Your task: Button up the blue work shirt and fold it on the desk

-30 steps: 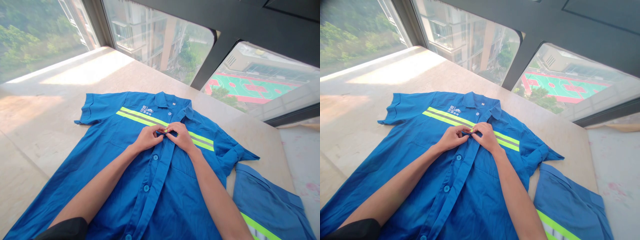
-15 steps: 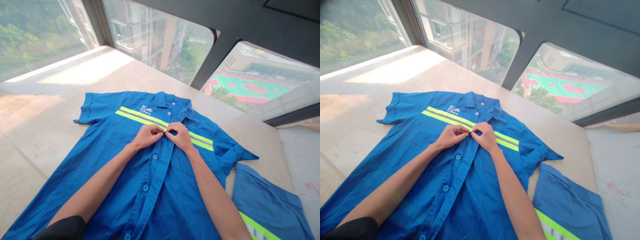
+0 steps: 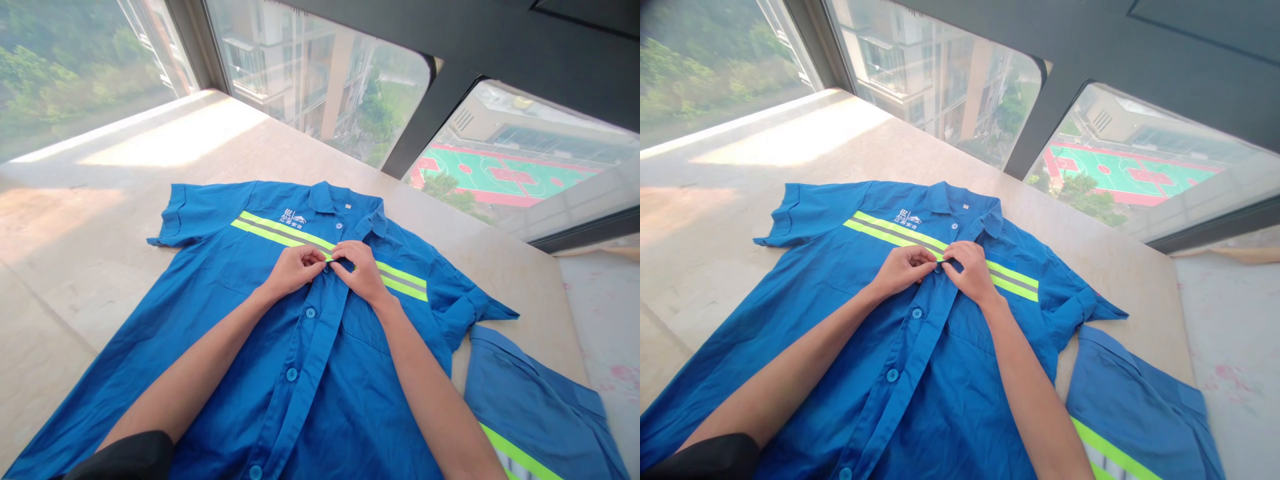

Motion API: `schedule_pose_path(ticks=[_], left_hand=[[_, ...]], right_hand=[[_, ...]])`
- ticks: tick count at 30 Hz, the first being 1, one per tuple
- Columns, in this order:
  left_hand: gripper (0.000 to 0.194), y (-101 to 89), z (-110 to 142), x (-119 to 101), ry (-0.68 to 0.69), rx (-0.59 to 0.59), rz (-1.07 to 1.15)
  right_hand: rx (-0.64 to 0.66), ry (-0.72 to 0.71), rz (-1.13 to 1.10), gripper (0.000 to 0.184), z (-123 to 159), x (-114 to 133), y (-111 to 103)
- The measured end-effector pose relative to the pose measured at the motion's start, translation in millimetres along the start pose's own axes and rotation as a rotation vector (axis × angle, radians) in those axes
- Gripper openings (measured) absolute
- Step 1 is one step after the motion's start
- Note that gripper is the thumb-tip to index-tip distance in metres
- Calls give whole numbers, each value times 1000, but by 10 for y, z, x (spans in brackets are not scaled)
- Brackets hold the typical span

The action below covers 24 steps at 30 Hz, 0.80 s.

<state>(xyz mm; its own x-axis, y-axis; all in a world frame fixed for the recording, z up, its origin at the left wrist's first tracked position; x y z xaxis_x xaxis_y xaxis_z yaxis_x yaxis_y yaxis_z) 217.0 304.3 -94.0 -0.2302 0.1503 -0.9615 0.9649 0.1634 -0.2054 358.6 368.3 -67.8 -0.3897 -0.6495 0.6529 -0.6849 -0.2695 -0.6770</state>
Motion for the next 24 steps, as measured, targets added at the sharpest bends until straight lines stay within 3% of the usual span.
schedule_pose_path(ticks=[4,10,24], left_hand=[[20,-3,-6,15,31,-15,-25],[19,1,-14,16,29,-17,-3],[19,12,-38,-18,-29,5,11]], right_hand=[[-12,-23,85,9,26,78,-30],[79,-128,163,9,60,195,2],[39,-228,186,18,92,238,40]])
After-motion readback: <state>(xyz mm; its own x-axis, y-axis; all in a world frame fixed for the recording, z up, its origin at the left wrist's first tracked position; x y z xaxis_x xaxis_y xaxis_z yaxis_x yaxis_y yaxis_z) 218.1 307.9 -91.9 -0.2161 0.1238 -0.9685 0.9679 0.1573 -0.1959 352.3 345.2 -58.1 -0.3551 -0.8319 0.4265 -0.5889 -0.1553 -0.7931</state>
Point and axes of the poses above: each hand's wrist, its own z-axis away from the middle knuckle, its own y-axis out of the palm, x = y × z, the point moved 6 cm from there along -z, towards the middle knuckle, and after that the axes turned 12 degrees about y, right-handed, at the moved point
